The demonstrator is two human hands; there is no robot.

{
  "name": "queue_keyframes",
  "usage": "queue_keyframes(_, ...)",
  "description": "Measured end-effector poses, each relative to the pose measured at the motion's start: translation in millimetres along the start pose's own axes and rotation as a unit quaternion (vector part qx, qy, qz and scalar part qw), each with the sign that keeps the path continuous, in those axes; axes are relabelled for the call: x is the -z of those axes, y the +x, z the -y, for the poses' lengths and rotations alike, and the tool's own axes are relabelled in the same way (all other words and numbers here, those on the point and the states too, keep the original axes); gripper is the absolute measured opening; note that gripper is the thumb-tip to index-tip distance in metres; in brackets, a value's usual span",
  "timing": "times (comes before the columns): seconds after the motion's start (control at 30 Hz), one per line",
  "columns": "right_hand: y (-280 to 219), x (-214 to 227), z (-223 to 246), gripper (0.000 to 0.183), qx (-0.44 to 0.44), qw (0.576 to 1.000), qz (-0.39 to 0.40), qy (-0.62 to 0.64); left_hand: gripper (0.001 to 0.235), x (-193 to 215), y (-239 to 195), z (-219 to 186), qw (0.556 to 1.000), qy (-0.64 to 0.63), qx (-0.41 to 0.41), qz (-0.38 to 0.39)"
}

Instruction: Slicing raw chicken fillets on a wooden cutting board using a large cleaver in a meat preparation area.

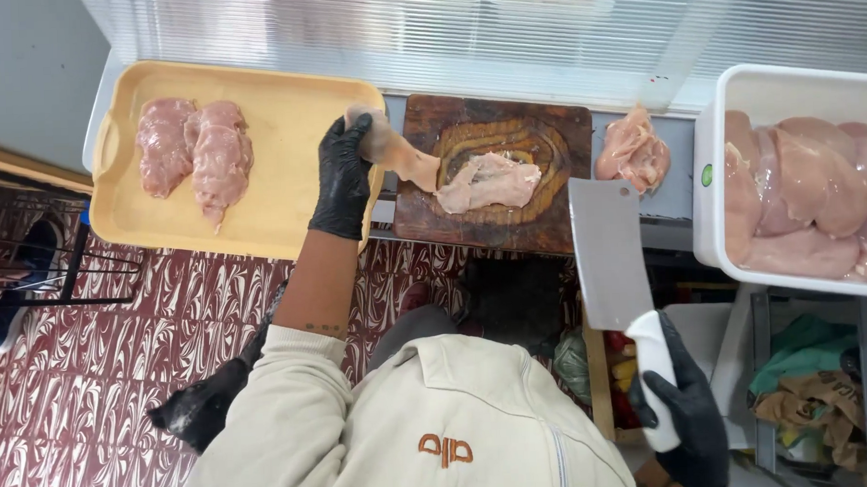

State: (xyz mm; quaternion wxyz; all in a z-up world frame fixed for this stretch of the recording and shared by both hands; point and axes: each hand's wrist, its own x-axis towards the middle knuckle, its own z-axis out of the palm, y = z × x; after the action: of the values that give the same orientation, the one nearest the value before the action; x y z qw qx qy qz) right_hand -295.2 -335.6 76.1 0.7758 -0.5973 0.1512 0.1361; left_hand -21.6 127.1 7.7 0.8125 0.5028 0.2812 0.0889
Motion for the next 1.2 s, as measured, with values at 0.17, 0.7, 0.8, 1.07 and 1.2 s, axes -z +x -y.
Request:
queue_keyframes(0.17, 49, -88, -15, 0.082, 0.0, 0.993, 0.026, -0.112, 0.016, 16, -20, -27, 0.962, 0.13, -0.238, 0.001)
queue_keyframes(0.7, 11, -158, 31, 0.08, -0.165, 0.808, 0.06, -0.563, 0.014, 23, 8, -52, 0.987, 0.06, -0.133, 0.072)
queue_keyframes(0.8, -1, -173, 48, 0.085, -0.25, 0.78, 0.049, -0.572, 0.015, 19, 5, -72, 0.983, 0.103, -0.122, 0.093)
queue_keyframes(1.07, 34, -220, -22, 0.07, 0.032, 0.84, -0.094, -0.533, 0.015, 9, -12, -97, 0.955, 0.104, -0.155, 0.233)
queue_keyframes(1.2, 27, -229, -33, 0.07, 0.057, 0.836, -0.058, -0.542, 0.02, 9, -1, -102, 0.962, 0.108, -0.116, 0.224)
